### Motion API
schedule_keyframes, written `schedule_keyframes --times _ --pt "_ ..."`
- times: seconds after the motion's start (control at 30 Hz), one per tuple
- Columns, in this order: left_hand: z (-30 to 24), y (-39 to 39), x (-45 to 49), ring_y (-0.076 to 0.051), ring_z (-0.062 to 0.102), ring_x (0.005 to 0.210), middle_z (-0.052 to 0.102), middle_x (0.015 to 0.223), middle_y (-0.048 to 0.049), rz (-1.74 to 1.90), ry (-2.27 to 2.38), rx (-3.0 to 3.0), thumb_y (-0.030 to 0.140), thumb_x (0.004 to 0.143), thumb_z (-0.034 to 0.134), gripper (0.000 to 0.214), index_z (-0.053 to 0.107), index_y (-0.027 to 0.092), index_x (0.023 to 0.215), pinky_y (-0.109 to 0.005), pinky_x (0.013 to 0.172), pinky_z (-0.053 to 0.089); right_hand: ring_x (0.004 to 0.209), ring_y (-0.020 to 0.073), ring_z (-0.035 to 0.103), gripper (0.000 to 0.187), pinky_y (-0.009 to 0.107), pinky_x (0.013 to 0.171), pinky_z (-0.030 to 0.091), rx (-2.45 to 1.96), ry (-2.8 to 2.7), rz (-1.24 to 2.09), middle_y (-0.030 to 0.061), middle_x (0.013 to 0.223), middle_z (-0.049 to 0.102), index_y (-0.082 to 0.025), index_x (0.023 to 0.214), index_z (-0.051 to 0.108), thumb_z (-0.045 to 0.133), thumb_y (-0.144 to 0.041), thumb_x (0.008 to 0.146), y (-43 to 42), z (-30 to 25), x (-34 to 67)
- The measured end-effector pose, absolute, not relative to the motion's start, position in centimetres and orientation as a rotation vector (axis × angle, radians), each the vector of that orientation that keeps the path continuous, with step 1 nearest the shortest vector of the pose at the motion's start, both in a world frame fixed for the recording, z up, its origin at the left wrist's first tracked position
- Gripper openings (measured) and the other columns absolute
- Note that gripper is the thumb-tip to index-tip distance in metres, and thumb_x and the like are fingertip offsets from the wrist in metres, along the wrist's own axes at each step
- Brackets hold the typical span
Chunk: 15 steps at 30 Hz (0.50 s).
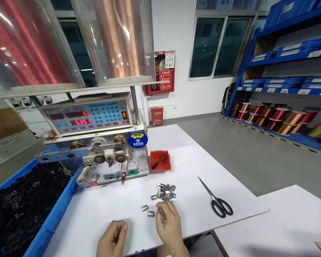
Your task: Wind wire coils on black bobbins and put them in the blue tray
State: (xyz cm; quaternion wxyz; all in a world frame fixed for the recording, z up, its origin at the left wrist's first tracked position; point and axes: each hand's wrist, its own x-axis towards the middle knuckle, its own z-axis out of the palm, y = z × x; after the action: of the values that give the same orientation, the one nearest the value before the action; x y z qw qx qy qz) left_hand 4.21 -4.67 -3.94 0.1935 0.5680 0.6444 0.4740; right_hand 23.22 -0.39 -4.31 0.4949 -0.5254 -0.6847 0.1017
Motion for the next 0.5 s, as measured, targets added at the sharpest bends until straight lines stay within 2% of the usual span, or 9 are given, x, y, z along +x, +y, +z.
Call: schedule_keyframes --times 0.27,0.5 --pt "-3.1 -5.0 4.2 -0.015 0.048 0.051 0.055 0.059 0.0006 1.300 1.743 1.630 0.050 0.083 0.051 0.032 0.060 0.023 0.067 -0.025 0.055 0.039 0.084 0.0247 0.056 0.026 0.039 0.075 0.050 -1.323 -1.863 0.189 0.0068 0.090 0.061 -0.020 0.095 0.062 0.055 -0.017 0.071 -0.9 -3.5 23.0" --pt "-3.0 -5.1 4.3 -0.016 0.049 0.052 0.056 0.059 -0.0003 1.326 1.747 1.621 0.048 0.083 0.051 0.031 0.060 0.024 0.065 -0.026 0.057 0.039 0.080 0.0227 0.055 0.015 0.038 0.072 0.049 -1.328 -1.928 0.257 0.0062 0.085 0.060 -0.022 0.089 0.067 0.056 -0.021 0.079 -0.9 -3.4 23.2"
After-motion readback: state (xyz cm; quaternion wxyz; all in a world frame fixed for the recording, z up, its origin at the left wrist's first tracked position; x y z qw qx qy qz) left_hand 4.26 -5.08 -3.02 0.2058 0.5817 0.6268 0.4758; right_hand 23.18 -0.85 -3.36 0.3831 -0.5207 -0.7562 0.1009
